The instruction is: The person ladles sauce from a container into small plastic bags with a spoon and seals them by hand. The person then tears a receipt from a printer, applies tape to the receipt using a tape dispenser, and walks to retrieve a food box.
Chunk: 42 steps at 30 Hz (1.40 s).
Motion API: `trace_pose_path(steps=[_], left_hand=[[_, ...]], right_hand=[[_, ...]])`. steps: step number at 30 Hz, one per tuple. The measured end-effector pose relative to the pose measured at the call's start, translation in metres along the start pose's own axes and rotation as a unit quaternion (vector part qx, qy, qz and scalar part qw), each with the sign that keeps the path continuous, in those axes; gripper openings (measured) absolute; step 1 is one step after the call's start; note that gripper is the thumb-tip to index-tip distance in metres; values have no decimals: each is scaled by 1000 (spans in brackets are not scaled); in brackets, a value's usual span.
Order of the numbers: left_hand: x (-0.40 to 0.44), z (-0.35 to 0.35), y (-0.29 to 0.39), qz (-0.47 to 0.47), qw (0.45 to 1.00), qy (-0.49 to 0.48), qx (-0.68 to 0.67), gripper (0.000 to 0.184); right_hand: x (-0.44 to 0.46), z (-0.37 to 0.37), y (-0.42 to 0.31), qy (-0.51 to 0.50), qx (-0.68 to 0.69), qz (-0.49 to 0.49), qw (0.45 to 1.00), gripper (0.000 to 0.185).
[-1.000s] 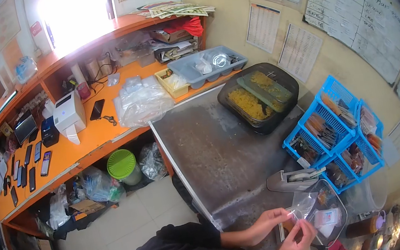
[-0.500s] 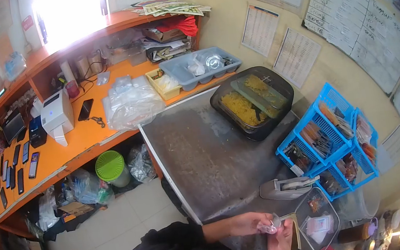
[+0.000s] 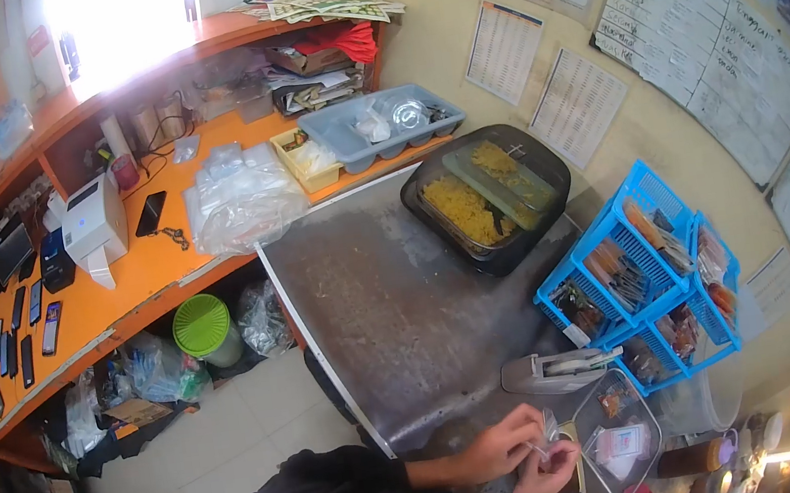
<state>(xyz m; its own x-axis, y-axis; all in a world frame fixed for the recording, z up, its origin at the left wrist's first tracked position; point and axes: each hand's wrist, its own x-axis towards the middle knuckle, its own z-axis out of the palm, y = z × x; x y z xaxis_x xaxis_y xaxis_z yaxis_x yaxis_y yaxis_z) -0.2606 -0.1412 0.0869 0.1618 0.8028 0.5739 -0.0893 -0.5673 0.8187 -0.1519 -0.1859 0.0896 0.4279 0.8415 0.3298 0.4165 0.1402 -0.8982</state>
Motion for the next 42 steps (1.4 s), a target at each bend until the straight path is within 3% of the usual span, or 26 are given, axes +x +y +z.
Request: trace_pose_path(steps=[3,5,8,10,12,14,18,21,24,29,32,35,42], left_hand=[[-10,7,-1,129,984,-10,121,20],[-10,5,-2,161,971,-31,172,22],[-8,6,7,181,952,-99,224,26],[-1,4,16,166,939,-179,241,29],[8,-4,29,122,911,-296,260,38],[16,-6,33,85,895,-391,200,46],[-4,-12,18,-3,860,-504,77,53],[-24,-10,0,-17,867,-495,55,47],[-24,-9,0,-129,883,-447,64,40],[-13,0,-57,-210,941,-257,63,25],[-8,17,-111,-225,946,-230,-50,25],[7,27,-117,-362,883,-264,-140,31],[3,24,-98,-411,854,-288,-140,36]], right_hand=[[12,0,25,86,23,-40,995,25],[13,-10,33,99,27,-43,994,29],[12,-20,11,39,81,71,993,40],[11,-27,8,49,7,36,998,44],[2,-37,18,-20,-20,37,999,50],[-1,-42,-3,-44,-72,58,995,52],[-10,-52,-10,-186,-79,92,975,56],[-25,-42,-9,-198,-100,75,972,59],[-28,-68,-12,-164,-35,168,971,55],[-51,-134,47,149,-138,257,945,41],[-53,-145,95,264,-181,196,927,39],[-37,-130,117,300,-103,184,930,35],[-27,-109,86,282,-55,157,945,22]])
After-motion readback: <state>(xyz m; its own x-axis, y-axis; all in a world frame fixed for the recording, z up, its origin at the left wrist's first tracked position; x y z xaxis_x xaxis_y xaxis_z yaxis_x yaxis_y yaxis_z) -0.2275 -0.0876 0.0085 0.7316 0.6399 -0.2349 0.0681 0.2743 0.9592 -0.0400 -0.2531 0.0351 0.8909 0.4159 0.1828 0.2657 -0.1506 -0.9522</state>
